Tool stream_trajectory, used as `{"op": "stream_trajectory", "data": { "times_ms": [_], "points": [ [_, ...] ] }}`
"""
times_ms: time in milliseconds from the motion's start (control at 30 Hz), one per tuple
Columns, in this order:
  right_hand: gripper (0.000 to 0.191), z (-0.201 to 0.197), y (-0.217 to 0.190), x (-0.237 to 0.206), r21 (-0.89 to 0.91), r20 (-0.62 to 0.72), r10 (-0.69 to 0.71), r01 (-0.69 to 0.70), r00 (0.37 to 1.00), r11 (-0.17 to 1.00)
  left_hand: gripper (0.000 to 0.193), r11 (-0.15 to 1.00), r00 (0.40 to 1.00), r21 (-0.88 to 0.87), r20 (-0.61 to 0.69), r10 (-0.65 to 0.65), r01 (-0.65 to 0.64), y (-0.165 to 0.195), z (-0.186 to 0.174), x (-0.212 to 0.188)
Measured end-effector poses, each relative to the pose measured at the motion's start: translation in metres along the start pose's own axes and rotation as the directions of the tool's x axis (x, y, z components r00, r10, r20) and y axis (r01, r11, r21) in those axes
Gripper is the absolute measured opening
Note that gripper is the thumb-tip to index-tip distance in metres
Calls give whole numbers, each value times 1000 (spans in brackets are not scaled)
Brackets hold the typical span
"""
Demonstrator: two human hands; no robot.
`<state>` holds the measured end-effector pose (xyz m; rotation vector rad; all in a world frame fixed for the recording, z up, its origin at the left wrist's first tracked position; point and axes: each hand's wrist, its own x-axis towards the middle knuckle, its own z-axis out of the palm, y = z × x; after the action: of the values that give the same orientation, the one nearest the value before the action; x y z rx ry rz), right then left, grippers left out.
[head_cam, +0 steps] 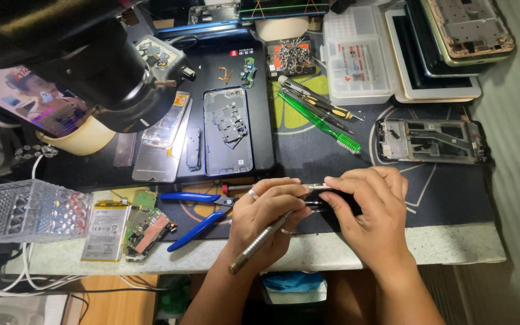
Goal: The person uses tweezers and a precision screwdriver to remove and reposition small components inside a disassembled smartphone chassis. They handle the phone frame, internal circuit boards, and screws while working at a bench with a microscope and various tools.
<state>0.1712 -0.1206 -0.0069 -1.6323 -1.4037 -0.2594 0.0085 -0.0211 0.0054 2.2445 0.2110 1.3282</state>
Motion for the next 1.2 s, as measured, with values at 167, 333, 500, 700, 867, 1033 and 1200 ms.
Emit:
{"op": "stream_trajectory", "data": {
  "times_ms": [167,333,500,700,867,1033,1200],
  "points": [
    [24,0,0,0,3,2,6,-6,1000,1000,20,1000,1000,12,0,-9,9,1,0,-1],
    [24,-1,0,1,12,9,5,-5,1000,1000,22,997,999,65,34,41,-43,1,-1,0],
    [24,-1,0,2,7,25,7,-7,1000,1000,23,989,993,116,76,87,-95,2,-4,2],
    [23,-1,0,2,12,31,-5,5,1000,1000,20,989,993,108,84,88,-97,3,-7,4],
    [23,-2,0,3,14,37,-3,3,999,1000,22,986,988,115,114,105,-118,4,-10,5],
    [22,-1,0,2,16,32,-2,1,999,1000,20,989,988,97,118,102,-114,3,-11,5],
    [21,-1,0,2,12,15,-15,15,1000,1000,18,994,990,77,121,73,-82,2,-11,4]
  ]
}}
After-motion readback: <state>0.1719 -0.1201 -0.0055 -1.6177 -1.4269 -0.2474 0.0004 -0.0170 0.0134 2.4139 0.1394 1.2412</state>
